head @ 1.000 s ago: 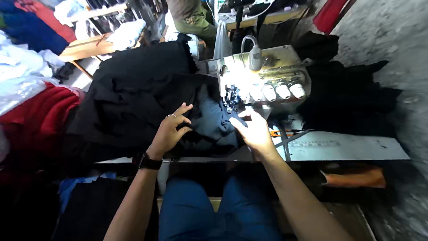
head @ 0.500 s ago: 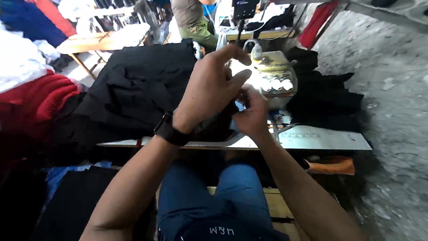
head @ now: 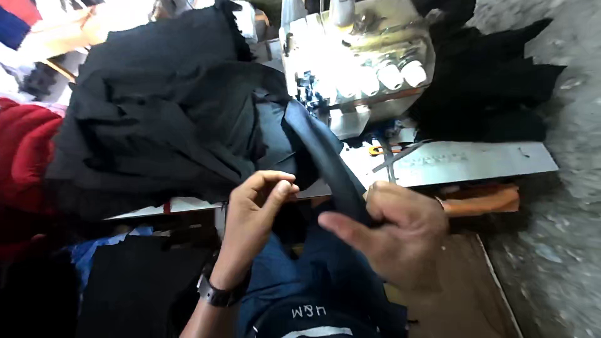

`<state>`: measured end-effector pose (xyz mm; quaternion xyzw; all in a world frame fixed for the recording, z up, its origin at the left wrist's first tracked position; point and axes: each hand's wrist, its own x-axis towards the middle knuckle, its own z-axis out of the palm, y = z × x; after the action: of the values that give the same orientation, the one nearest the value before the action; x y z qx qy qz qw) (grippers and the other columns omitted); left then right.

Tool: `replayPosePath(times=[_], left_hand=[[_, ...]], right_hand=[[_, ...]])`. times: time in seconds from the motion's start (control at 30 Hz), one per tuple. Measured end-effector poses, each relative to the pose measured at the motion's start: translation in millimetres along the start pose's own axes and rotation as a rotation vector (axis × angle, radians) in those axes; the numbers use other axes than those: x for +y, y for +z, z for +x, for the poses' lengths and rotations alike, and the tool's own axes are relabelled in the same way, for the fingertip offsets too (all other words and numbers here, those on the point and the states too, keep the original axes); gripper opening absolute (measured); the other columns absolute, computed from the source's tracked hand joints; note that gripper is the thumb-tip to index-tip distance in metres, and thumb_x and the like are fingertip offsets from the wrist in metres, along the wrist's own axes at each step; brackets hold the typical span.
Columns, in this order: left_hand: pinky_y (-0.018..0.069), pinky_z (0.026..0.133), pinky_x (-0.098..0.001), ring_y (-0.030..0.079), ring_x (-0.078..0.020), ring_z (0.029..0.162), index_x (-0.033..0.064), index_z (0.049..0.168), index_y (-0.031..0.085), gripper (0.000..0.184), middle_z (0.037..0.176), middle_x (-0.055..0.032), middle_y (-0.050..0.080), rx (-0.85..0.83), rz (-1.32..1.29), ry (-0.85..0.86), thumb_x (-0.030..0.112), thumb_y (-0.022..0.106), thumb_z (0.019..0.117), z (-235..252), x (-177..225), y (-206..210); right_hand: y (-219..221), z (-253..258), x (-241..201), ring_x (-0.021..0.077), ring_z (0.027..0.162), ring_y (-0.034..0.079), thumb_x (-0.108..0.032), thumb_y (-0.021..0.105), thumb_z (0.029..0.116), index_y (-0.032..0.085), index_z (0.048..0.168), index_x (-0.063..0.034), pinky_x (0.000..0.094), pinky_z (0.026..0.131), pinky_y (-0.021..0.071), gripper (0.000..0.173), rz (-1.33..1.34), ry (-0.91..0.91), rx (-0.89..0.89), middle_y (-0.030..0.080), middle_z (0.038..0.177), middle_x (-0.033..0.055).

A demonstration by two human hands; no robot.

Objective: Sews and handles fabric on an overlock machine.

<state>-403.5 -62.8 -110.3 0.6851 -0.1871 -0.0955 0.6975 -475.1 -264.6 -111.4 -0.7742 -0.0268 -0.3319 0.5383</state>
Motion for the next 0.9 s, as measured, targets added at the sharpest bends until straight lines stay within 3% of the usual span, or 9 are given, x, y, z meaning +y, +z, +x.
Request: replayPosePath(times=[0.13,0.2,0.3,0.37,0.43,0.53,0.6,0.7,0.9], left_hand=[[0.0623,0.073,-0.0314,0.072,-0.0163,0.073,0.0072,0.142,0.049,0.035,0.088,-0.0127,0.071,0.005,-0.403,-0.351,0.011,0.048,0.1079,16,4,32],[0.0614,0.078,-0.0332,0.07,-0.0161,0.082,0.0138,0.148,0.046,0.04,0.099,-0.0107,0.067,0.072,-0.55,-0.435,0.016,0.049,0.1082,26,3,40],[0.0606,0.087,-0.0379,0.071,-0.0227,0.101,0.015,0.152,0.044,0.044,0.122,-0.0159,0.067,0.096,-0.705,-0.439,0.018,0.05,0.1083,29,0,43],[0.0609,0.086,-0.0366,0.071,-0.0223,0.101,0.0162,0.154,0.043,0.046,0.124,-0.0153,0.067,0.113,-0.713,-0.416,0.017,0.05,0.1083,28,2,41],[0.0608,0.085,-0.0347,0.071,-0.0213,0.101,0.0173,0.156,0.041,0.048,0.124,-0.015,0.067,0.114,-0.659,-0.395,0.018,0.049,0.1088,26,2,39],[0.0593,0.09,-0.0385,0.07,-0.024,0.107,0.0174,0.156,0.039,0.048,0.129,-0.0156,0.065,0.123,-0.604,-0.372,0.02,0.05,0.109,22,2,38],[0.0594,0.092,-0.0397,0.07,-0.0258,0.109,0.0178,0.157,0.039,0.05,0.13,-0.0163,0.066,0.133,-0.595,-0.356,0.021,0.051,0.1085,21,3,38],[0.0601,0.088,-0.0371,0.072,-0.023,0.103,0.0236,0.156,0.041,0.053,0.126,-0.0142,0.069,0.142,-0.548,-0.35,0.023,0.057,0.1061,17,3,38],[0.0613,0.078,-0.0326,0.073,-0.0192,0.089,0.0289,0.151,0.044,0.053,0.116,-0.0117,0.071,0.184,-0.551,-0.337,0.023,0.064,0.1027,7,1,40]], right_hand=[[-3,-15,-8,0.0015,0.071,0.055,-0.049,0.085,0.0821,0.057,0.068,-0.0143,0.018,0.067,0.0484,0.047,-0.08,-0.114,-0.039,0.052,0.07,-0.0052],[-4,-21,-6,0.0051,0.072,0.059,-0.047,0.084,0.0841,0.059,0.069,-0.0148,0.029,0.084,0.056,0.044,-0.142,-0.185,-0.053,0.052,0.069,-0.0045],[-3,-32,-2,0.0071,0.067,0.061,-0.043,0.082,0.0875,0.067,0.082,-0.01,0.042,0.103,0.0519,0.036,-0.256,-0.186,-0.037,0.058,0.067,-0.0018],[1,-40,1,0.0033,0.073,0.066,-0.041,0.081,0.0889,0.068,0.112,-0.0059,0.0315,0.094,0.0566,0.044,-0.269,0.009,-0.037,0.07,0.079,-0.0034],[6,-41,6,0.0022,0.078,0.072,-0.043,0.08,0.0882,0.061,0.127,-0.0073,0.0202,0.071,0.0618,0.056,-0.128,0.287,-0.114,0.077,0.091,-0.0055],[6,-36,9,0.01,0.078,0.075,-0.032,0.083,0.0872,0.079,0.1,-0.0083,0.0259,0.073,0.0644,0.027,0.166,0.497,-0.196,0.078,0.085,0.0002],[4,-36,2,0.0093,0.081,0.075,-0.032,0.079,0.0908,0.08,0.089,-0.0121,0.0345,0.096,0.0607,0.02,0.139,0.451,-0.243,0.078,0.082,-0.0028],[2,-38,-6,0.0079,0.084,0.075,-0.031,0.075,0.0943,0.08,0.087,-0.0148,0.0444,0.112,0.0508,0.019,0.073,0.386,-0.275,0.078,0.081,-0.0056],[1,-41,-10,0.0054,0.087,0.075,-0.031,0.071,0.0972,0.082,0.091,-0.0153,0.0494,0.121,0.0408,0.021,0.013,0.334,-0.339,0.078,0.085,-0.0071]])
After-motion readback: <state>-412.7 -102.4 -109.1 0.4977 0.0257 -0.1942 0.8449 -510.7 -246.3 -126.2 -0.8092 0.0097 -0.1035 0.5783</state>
